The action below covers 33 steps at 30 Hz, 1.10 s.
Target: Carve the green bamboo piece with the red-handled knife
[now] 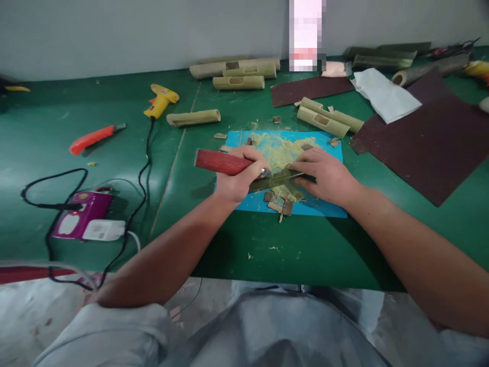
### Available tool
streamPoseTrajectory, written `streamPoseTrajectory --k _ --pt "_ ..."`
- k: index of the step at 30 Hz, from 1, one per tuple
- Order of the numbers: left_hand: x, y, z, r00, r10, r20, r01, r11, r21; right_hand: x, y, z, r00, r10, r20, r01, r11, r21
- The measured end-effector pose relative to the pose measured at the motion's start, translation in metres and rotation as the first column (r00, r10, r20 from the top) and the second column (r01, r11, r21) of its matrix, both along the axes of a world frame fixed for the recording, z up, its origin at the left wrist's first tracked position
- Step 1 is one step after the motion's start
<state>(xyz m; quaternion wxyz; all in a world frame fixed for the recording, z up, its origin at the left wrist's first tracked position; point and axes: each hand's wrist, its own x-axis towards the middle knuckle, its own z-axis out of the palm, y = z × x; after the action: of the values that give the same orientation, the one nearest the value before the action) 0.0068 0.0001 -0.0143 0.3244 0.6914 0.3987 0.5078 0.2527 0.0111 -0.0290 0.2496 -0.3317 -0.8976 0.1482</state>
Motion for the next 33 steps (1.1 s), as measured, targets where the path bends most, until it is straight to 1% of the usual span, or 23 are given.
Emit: streamPoseTrajectory --k 11,15,21,26,28,31,33 --pt "-0.001 -0.005 0.009 0.976 -0.055 -0.21 0.036 0.995 -0.09 0.0 -0.001 0.002 1.0 0.003 0.011 -0.003 1.0 -0.007" --pt "-0.001 -0.006 0.011 0.974 -0.098 -0.205 0.071 0.988 -0.136 0.0 -0.001 0.002 1.0 0.008 0.002 -0.008 1.0 0.001" --pt "-0.001 -0.005 0.013 0.972 -0.12 -0.2 0.091 0.985 -0.148 0.0 -0.001 0.001 1.0 0.008 -0.01 -0.008 1.0 -0.013" --pt "0.0 -0.004 0.014 0.959 -0.161 -0.234 0.138 0.984 -0.112 0.0 -0.001 0.001 1.0 0.007 -0.009 -0.007 1.0 -0.006" --pt "0.0 -0.003 0.013 0.965 -0.144 -0.217 0.131 0.989 -0.074 0.0 -0.001 0.001 1.0 0.01 -0.008 -0.01 1.0 -0.006" --pt "0.001 0.001 0.008 0.985 -0.094 -0.142 0.095 0.995 0.0 0.0 0.0 0.001 1.0 0.007 -0.007 -0.007 1.0 -0.014" --pt "0.0 0.003 0.005 0.989 -0.081 -0.125 0.084 0.996 0.017 0.0 -0.001 0.001 1.0 0.003 -0.011 -0.003 1.0 -0.023"
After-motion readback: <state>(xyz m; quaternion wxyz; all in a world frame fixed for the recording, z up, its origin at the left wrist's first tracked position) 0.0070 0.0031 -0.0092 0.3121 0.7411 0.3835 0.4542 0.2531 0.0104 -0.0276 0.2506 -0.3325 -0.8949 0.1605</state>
